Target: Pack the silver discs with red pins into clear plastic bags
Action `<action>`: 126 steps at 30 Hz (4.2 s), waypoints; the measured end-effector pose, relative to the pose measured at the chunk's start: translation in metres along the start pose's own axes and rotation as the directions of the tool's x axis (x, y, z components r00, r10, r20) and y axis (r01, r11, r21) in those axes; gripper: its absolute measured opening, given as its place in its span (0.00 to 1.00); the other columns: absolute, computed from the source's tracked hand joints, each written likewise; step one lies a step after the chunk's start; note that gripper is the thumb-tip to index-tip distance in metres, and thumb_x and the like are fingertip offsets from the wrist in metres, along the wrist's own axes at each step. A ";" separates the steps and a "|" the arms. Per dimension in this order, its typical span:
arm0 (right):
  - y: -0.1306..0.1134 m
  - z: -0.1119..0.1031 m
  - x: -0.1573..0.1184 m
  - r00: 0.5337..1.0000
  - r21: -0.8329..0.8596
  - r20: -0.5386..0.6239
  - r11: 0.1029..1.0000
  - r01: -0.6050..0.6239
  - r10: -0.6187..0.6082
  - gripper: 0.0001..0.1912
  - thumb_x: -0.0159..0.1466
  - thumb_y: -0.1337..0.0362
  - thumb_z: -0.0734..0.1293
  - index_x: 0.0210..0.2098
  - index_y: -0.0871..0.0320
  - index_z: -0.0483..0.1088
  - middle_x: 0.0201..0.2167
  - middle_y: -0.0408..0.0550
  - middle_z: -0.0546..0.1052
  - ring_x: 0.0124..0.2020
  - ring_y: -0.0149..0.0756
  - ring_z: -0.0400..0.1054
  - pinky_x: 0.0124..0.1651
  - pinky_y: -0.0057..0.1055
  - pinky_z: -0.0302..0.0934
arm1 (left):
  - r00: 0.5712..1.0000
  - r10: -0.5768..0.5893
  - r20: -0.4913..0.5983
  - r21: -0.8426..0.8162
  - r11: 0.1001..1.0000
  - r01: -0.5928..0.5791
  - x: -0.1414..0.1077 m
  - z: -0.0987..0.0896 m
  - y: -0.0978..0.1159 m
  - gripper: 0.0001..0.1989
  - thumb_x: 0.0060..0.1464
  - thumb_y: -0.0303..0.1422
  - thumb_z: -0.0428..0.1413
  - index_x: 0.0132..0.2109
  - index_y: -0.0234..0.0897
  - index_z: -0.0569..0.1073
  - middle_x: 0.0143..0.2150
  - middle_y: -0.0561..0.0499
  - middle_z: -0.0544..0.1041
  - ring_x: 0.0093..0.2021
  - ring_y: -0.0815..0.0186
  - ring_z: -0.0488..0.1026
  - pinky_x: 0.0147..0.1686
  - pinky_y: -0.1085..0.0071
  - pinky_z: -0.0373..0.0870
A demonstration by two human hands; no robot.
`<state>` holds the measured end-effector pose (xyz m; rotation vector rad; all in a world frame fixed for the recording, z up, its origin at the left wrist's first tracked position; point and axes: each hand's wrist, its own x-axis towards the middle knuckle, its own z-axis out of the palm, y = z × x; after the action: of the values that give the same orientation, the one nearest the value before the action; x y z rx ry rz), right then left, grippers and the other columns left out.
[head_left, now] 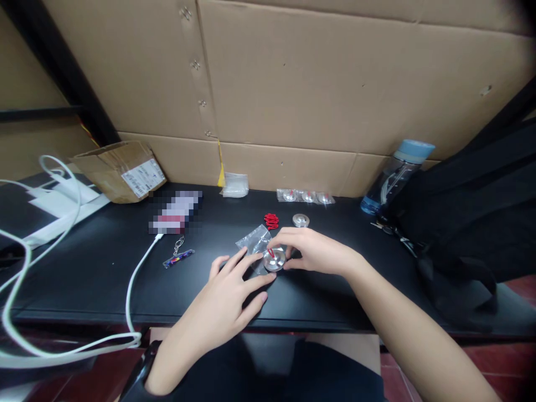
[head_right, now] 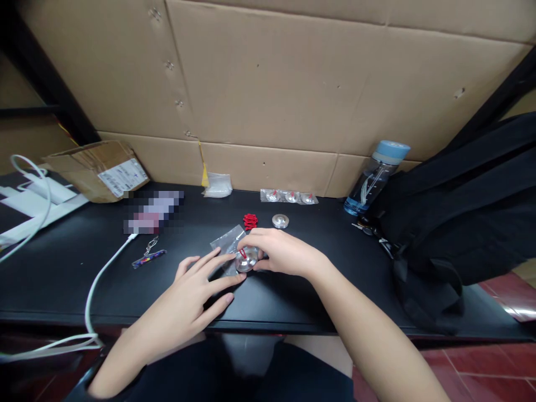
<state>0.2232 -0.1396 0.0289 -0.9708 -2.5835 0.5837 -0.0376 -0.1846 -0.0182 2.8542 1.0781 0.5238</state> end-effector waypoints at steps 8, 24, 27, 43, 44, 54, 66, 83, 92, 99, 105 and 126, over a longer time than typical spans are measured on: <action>0.013 0.014 0.011 0.986 -0.099 -0.165 0.995 0.001 -0.018 0.21 0.61 0.62 0.76 0.53 0.53 0.73 0.48 0.49 0.76 0.44 0.37 0.72 0.45 0.31 0.65 | 1.000 0.002 0.001 0.005 1.000 -0.002 -0.003 0.004 -0.005 0.19 0.68 0.39 0.51 0.63 0.59 0.72 0.71 0.50 0.63 0.71 0.45 0.56 0.63 0.45 0.57; 0.022 0.029 0.022 0.985 -0.031 -0.168 0.998 -0.048 0.042 0.18 0.61 0.61 0.76 0.50 0.55 0.75 0.34 0.44 0.78 0.33 0.32 0.72 0.40 0.27 0.63 | 0.990 -0.129 -0.063 0.046 0.990 0.132 -0.004 0.013 -0.006 0.23 0.67 0.44 0.52 0.66 0.52 0.69 0.69 0.43 0.65 0.70 0.40 0.57 0.61 0.39 0.58; 0.025 0.031 0.023 0.983 0.017 -0.168 0.997 -0.077 0.079 0.19 0.60 0.61 0.77 0.50 0.54 0.75 0.32 0.42 0.79 0.32 0.31 0.71 0.39 0.26 0.61 | 0.990 -0.137 -0.045 0.048 0.989 0.139 -0.004 0.012 -0.006 0.21 0.67 0.44 0.51 0.64 0.54 0.71 0.70 0.45 0.65 0.70 0.39 0.55 0.60 0.36 0.56; 0.012 0.048 0.049 0.916 -0.231 -0.388 0.951 -0.204 0.102 0.16 0.63 0.60 0.74 0.49 0.54 0.73 0.43 0.49 0.75 0.44 0.40 0.68 0.47 0.35 0.61 | 0.998 -0.044 -0.044 0.007 0.999 0.044 -0.008 0.003 -0.009 0.17 0.66 0.44 0.53 0.60 0.57 0.75 0.72 0.48 0.62 0.71 0.43 0.57 0.62 0.41 0.56; 0.011 0.049 0.049 0.922 -0.225 -0.377 0.956 -0.186 0.091 0.15 0.64 0.61 0.73 0.49 0.54 0.73 0.44 0.49 0.75 0.45 0.41 0.68 0.49 0.36 0.61 | 0.998 -0.039 -0.043 -0.004 0.999 0.039 -0.009 0.001 -0.011 0.16 0.66 0.44 0.54 0.58 0.57 0.76 0.72 0.49 0.63 0.70 0.44 0.57 0.63 0.41 0.56; 0.002 0.022 0.020 0.991 0.021 -0.103 0.995 0.093 -0.090 0.18 0.67 0.51 0.69 0.50 0.55 0.76 0.49 0.51 0.75 0.51 0.40 0.70 0.58 0.36 0.63 | 0.995 -0.088 -0.037 -0.023 0.996 0.087 -0.008 -0.007 -0.023 0.26 0.60 0.42 0.58 0.64 0.48 0.67 0.63 0.45 0.73 0.67 0.48 0.63 0.63 0.46 0.54; 0.001 0.012 0.016 0.984 0.038 -0.176 0.999 -0.001 0.008 0.20 0.77 0.56 0.54 0.51 0.55 0.75 0.48 0.50 0.75 0.51 0.38 0.69 0.57 0.36 0.62 | 0.972 -0.195 -0.131 0.017 0.980 0.199 0.013 -0.001 -0.026 0.16 0.64 0.45 0.54 0.55 0.47 0.74 0.62 0.46 0.71 0.66 0.48 0.61 0.58 0.50 0.57; 0.010 0.036 0.030 0.979 -0.234 -0.168 0.969 0.073 -0.114 0.16 0.67 0.69 0.67 0.54 0.56 0.71 0.51 0.51 0.79 0.55 0.41 0.70 0.56 0.38 0.56 | 0.921 -0.299 -0.249 0.115 0.935 0.335 0.014 0.010 -0.024 0.15 0.61 0.45 0.57 0.52 0.50 0.78 0.63 0.48 0.74 0.67 0.45 0.61 0.57 0.48 0.56; 0.011 0.030 0.027 0.970 0.056 -0.235 0.995 0.081 -0.066 0.14 0.72 0.65 0.65 0.56 0.53 0.70 0.45 0.46 0.83 0.47 0.37 0.76 0.54 0.33 0.63 | 0.907 -0.358 -0.222 -0.051 0.933 0.356 0.014 0.009 -0.031 0.12 0.67 0.38 0.51 0.47 0.50 0.80 0.48 0.52 0.83 0.58 0.52 0.73 0.58 0.47 0.48; 0.005 0.030 0.025 0.970 0.294 -0.241 0.953 0.067 0.006 0.15 0.71 0.65 0.63 0.57 0.54 0.71 0.33 0.44 0.82 0.35 0.33 0.77 0.44 0.29 0.68 | 0.871 -0.461 -0.171 -0.240 0.877 0.417 0.013 0.000 -0.032 0.15 0.63 0.45 0.52 0.41 0.47 0.81 0.49 0.50 0.83 0.52 0.54 0.77 0.55 0.54 0.59; 0.023 0.019 0.023 0.932 0.357 -0.353 0.933 0.046 0.089 0.20 0.69 0.65 0.65 0.60 0.53 0.67 0.35 0.43 0.79 0.27 0.29 0.73 0.36 0.26 0.67 | 0.807 -0.565 -0.171 -0.262 0.816 0.516 0.036 -0.032 -0.017 0.14 0.62 0.45 0.51 0.40 0.48 0.80 0.41 0.54 0.85 0.45 0.54 0.80 0.48 0.60 0.66; 0.086 -0.022 -0.004 0.858 -0.033 -0.428 0.944 -0.329 0.284 0.11 0.67 0.68 0.64 0.46 0.56 0.76 0.38 0.48 0.79 0.36 0.35 0.72 0.42 0.30 0.63 | 0.786 -0.598 -0.158 0.087 0.784 0.614 0.232 0.028 -0.117 0.17 0.59 0.40 0.56 0.49 0.35 0.76 0.46 0.33 0.82 0.52 0.44 0.75 0.55 0.50 0.56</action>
<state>0.2825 -0.0780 0.0063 -1.3900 -2.1074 0.2714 0.0602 0.0567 0.0049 2.3610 2.0109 0.5836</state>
